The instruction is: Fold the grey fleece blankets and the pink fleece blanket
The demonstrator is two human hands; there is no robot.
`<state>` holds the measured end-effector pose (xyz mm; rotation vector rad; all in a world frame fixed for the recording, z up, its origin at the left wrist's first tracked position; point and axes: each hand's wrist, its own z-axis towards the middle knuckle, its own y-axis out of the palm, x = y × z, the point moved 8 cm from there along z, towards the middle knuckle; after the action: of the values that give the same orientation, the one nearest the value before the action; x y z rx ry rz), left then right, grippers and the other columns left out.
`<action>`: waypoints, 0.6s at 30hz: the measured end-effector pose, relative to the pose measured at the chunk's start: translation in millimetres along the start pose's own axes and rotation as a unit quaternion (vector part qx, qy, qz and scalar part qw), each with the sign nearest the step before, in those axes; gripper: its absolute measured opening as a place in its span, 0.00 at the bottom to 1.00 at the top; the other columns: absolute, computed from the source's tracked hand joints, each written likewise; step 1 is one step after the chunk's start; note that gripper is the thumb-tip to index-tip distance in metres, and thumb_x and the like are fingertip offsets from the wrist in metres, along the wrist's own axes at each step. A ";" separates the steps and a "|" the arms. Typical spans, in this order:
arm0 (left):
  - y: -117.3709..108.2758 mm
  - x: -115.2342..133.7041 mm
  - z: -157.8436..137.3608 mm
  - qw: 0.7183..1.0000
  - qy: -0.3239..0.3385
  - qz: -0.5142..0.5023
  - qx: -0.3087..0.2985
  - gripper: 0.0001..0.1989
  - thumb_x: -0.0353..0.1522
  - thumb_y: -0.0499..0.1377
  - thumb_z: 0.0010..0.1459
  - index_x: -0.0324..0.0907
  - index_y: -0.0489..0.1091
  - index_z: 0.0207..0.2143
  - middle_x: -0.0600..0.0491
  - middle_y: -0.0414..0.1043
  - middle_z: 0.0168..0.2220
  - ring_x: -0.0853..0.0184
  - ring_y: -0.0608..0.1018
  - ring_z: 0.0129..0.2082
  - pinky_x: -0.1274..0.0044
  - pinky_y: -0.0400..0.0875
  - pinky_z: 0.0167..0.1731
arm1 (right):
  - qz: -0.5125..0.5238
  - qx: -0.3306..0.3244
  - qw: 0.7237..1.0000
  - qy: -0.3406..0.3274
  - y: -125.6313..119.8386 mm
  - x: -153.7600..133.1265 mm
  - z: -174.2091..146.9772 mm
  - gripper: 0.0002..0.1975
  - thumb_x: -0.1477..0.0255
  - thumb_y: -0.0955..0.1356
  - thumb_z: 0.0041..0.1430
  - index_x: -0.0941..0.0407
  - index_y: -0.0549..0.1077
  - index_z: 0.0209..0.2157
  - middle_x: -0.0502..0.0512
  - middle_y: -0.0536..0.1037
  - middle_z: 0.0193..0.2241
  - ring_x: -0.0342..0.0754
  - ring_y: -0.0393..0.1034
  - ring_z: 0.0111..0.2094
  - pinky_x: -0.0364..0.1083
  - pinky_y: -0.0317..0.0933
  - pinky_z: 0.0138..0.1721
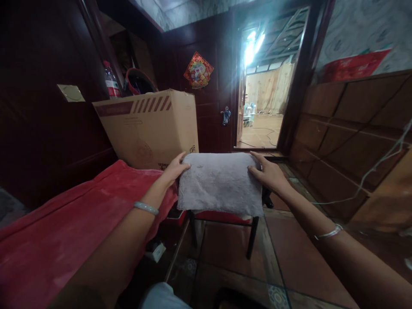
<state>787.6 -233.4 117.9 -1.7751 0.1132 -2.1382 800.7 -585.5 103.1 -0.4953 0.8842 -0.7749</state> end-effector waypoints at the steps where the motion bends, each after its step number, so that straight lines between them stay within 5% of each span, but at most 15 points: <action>1: -2.4 2.4 0.5 1.000 0.010 0.020 0.003 0.41 0.24 0.61 0.49 0.36 0.60 0.68 0.41 0.67 0.64 0.57 0.73 0.59 0.70 0.67 0.59 | -0.032 0.004 0.999 -0.017 -3.7 -3.1 0.1 0.31 0.55 0.66 0.58 0.51 0.72 0.61 0.61 0.80 0.48 0.63 0.76 0.42 0.61 0.71 0.45; 5: -10.3 5.7 2.0 0.997 0.048 0.065 0.008 0.34 0.25 0.60 0.50 0.36 0.67 0.62 0.41 0.70 0.61 0.57 0.72 0.60 0.68 0.64 0.62 | -0.131 0.043 0.987 -0.082 -17.0 -26.7 -2.7 0.25 0.55 0.62 0.63 0.53 0.78 0.52 0.64 0.74 0.56 0.64 0.73 0.51 0.62 0.70 0.49; 9: -10.1 10.6 -1.7 0.987 0.083 0.134 0.009 0.29 0.26 0.59 0.53 0.36 0.69 0.60 0.41 0.72 0.59 0.57 0.74 0.59 0.66 0.64 0.62 | -0.165 0.061 0.963 -0.204 -11.6 -79.1 -9.3 0.26 0.54 0.59 0.68 0.52 0.74 0.57 0.63 0.69 0.62 0.65 0.65 0.60 0.64 0.62 0.57; 13: -2.1 39.0 -15.4 0.933 0.177 0.306 0.063 0.35 0.35 0.65 0.54 0.39 0.65 0.64 0.38 0.58 0.69 0.48 0.63 0.67 0.58 0.56 0.66 | -0.190 -0.002 0.942 -0.275 15.1 -112.3 -1.4 0.36 0.45 0.60 0.65 0.49 0.63 0.67 0.62 0.56 0.70 0.67 0.53 0.67 0.68 0.52 0.63; 15: 18.4 52.5 -22.5 0.892 0.262 0.367 0.020 0.46 0.43 0.70 0.49 0.43 0.60 0.68 0.41 0.48 0.72 0.44 0.53 0.71 0.55 0.47 0.68 | -0.199 -0.060 0.936 -0.282 31.9 -111.2 8.3 0.44 0.39 0.62 0.59 0.48 0.58 0.70 0.63 0.55 0.71 0.70 0.50 0.68 0.70 0.50 0.63; 18: 48.8 48.3 -22.6 0.859 0.312 0.395 -0.094 0.53 0.49 0.73 0.42 0.46 0.58 0.68 0.41 0.53 0.71 0.43 0.52 0.71 0.53 0.40 0.69 | -0.174 -0.158 0.932 -0.274 52.4 -95.8 21.1 0.53 0.35 0.65 0.52 0.48 0.54 0.71 0.64 0.60 0.68 0.71 0.57 0.65 0.69 0.55 0.61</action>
<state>769.5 -298.2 144.5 -0.7784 1.0443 -1.9681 800.6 -476.9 127.1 -1.1176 0.3950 -0.7575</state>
